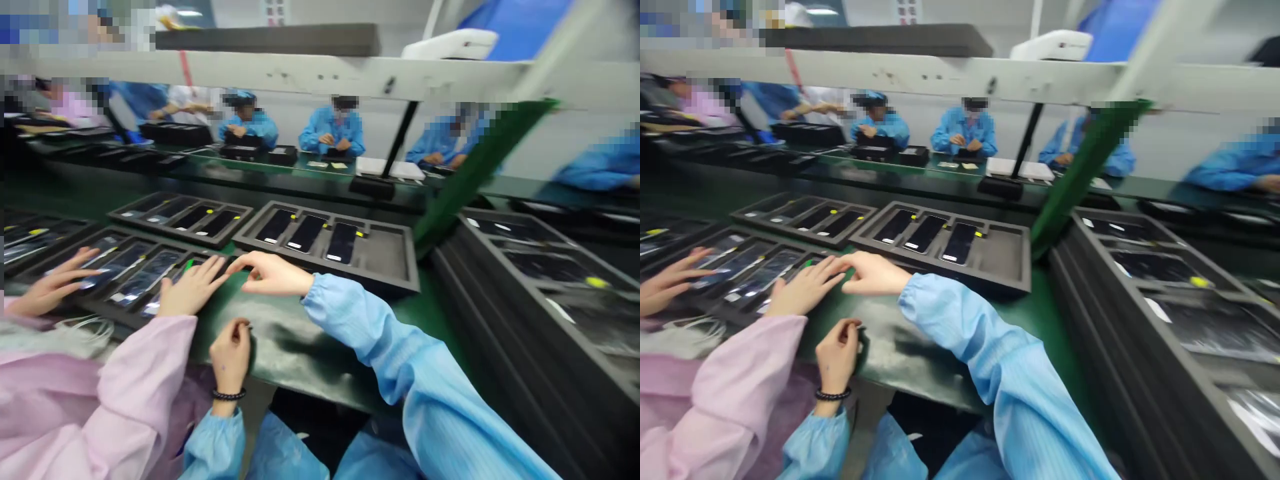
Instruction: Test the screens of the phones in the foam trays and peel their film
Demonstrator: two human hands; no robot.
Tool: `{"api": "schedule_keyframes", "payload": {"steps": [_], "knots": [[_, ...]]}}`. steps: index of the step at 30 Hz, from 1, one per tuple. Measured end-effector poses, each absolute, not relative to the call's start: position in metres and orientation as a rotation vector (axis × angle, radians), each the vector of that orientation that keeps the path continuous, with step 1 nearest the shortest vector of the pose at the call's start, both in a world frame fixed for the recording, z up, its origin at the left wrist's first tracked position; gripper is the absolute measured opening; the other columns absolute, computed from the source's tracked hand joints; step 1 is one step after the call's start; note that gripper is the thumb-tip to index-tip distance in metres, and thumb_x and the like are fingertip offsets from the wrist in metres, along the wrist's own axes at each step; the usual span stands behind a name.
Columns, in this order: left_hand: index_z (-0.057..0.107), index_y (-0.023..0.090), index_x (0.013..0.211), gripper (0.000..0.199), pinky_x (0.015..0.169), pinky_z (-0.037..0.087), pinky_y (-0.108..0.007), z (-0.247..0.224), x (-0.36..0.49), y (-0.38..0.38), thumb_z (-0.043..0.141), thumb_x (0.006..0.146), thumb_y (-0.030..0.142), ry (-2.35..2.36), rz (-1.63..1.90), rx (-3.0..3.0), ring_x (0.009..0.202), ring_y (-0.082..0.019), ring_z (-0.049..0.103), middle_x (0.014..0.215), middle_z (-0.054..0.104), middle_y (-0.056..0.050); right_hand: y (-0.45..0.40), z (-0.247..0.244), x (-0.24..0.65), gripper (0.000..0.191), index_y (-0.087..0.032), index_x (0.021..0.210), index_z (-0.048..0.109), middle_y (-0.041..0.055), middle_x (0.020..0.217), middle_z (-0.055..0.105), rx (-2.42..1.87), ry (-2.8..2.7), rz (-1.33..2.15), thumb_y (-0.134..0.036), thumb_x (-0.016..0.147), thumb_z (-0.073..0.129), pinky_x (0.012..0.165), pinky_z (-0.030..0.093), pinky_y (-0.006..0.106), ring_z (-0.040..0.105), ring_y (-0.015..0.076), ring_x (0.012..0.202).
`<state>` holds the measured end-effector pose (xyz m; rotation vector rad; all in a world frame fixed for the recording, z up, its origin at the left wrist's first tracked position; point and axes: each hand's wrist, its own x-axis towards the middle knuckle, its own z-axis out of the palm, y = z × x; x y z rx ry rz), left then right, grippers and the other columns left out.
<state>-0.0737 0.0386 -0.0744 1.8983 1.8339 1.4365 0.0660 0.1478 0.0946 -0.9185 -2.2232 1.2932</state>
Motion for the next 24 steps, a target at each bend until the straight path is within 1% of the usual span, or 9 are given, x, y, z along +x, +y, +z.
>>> {"api": "schedule_keyframes", "payload": {"steps": [2,4,6,8,10,14,19,21,24], "knots": [[0.066,0.02,0.081,0.027,0.049,0.039,-0.025,-0.069,-0.079,0.039,0.049,0.096,0.035,1.936,1.215,1.875,0.053,-0.014,0.053,0.063,0.059,-0.001,0.105,0.101,0.101,0.034,-0.017,0.111,0.064,0.0029,0.121,0.063,-0.71,-2.349,1.16,-0.002,0.08,0.065,0.078,0.051,0.021,0.061,0.0084,0.078],[0.068,0.022,0.08,0.025,0.048,0.036,-0.027,-0.058,-0.076,0.047,0.05,0.091,0.037,1.892,0.99,1.931,0.051,-0.018,0.054,0.06,0.06,-0.001,0.064,0.105,0.135,0.033,-0.014,0.114,0.061,0.0071,0.124,0.061,-0.656,-2.35,1.068,-0.004,0.083,0.063,0.078,0.051,0.018,0.06,0.0086,0.079],[0.069,0.023,0.088,0.027,0.055,0.045,-0.03,-0.043,-0.06,0.059,0.049,0.088,0.04,1.755,0.809,2.021,0.063,-0.022,0.063,0.071,0.069,-0.003,0.025,0.104,0.166,0.034,-0.013,0.115,0.061,0.008,0.123,0.062,-0.682,-2.308,1.019,-0.001,0.083,0.057,0.079,0.05,0.017,0.058,0.0084,0.079],[0.068,0.023,0.101,0.034,0.071,0.054,-0.032,-0.024,-0.03,0.066,0.046,0.088,0.045,1.553,0.692,2.127,0.081,-0.023,0.069,0.093,0.074,-0.004,-0.015,0.099,0.194,0.037,-0.015,0.115,0.062,0.0064,0.124,0.063,-0.767,-2.215,0.993,0.001,0.082,0.055,0.08,0.049,0.017,0.056,0.0079,0.078],[0.064,0.021,0.112,0.044,0.089,0.055,-0.037,-0.001,0.011,0.066,0.04,0.091,0.05,1.321,0.644,2.256,0.097,-0.024,0.068,0.111,0.072,-0.007,-0.055,0.091,0.22,0.036,-0.016,0.112,0.064,0.006,0.123,0.064,-0.871,-2.064,0.959,0.001,0.081,0.055,0.08,0.05,0.019,0.055,0.0082,0.078],[0.055,0.015,0.131,0.053,0.113,0.044,-0.046,0.051,0.11,0.053,0.036,0.095,0.05,0.765,0.718,2.61,0.126,-0.027,0.057,0.132,0.062,-0.014,-0.136,0.078,0.259,0.032,-0.015,0.109,0.069,0.0077,0.12,0.066,-1.024,-1.756,0.88,-0.002,0.083,0.054,0.075,0.05,0.02,0.053,0.0077,0.074],[0.042,0.017,0.146,0.06,0.125,0.028,-0.051,0.086,0.233,0.036,0.045,0.094,0.046,0.088,0.609,2.639,0.146,-0.026,0.038,0.154,0.042,-0.015,-0.226,0.068,0.285,0.031,-0.02,0.106,0.072,0.0072,0.121,0.068,-1.289,-1.406,0.719,-0.003,0.085,0.056,0.074,0.05,0.022,0.058,0.0081,0.076],[0.045,0.02,0.144,0.065,0.126,0.015,-0.061,0.086,0.266,0.031,0.057,0.088,0.051,0.006,0.601,2.631,0.149,-0.03,0.032,0.154,0.042,-0.014,-0.252,0.061,0.292,0.029,-0.021,0.105,0.072,0.0065,0.119,0.07,-1.346,-1.283,0.652,-0.005,0.086,0.057,0.072,0.05,0.023,0.058,0.0087,0.077],[0.054,0.021,0.133,0.064,0.124,0.009,-0.066,0.08,0.289,0.028,0.068,0.08,0.053,-0.01,0.663,2.626,0.141,-0.032,0.041,0.141,0.053,-0.012,-0.278,0.045,0.304,0.027,-0.023,0.106,0.072,0.0048,0.115,0.071,-1.468,-1.093,0.529,-0.01,0.085,0.059,0.074,0.049,0.024,0.056,0.0088,0.074]]}}
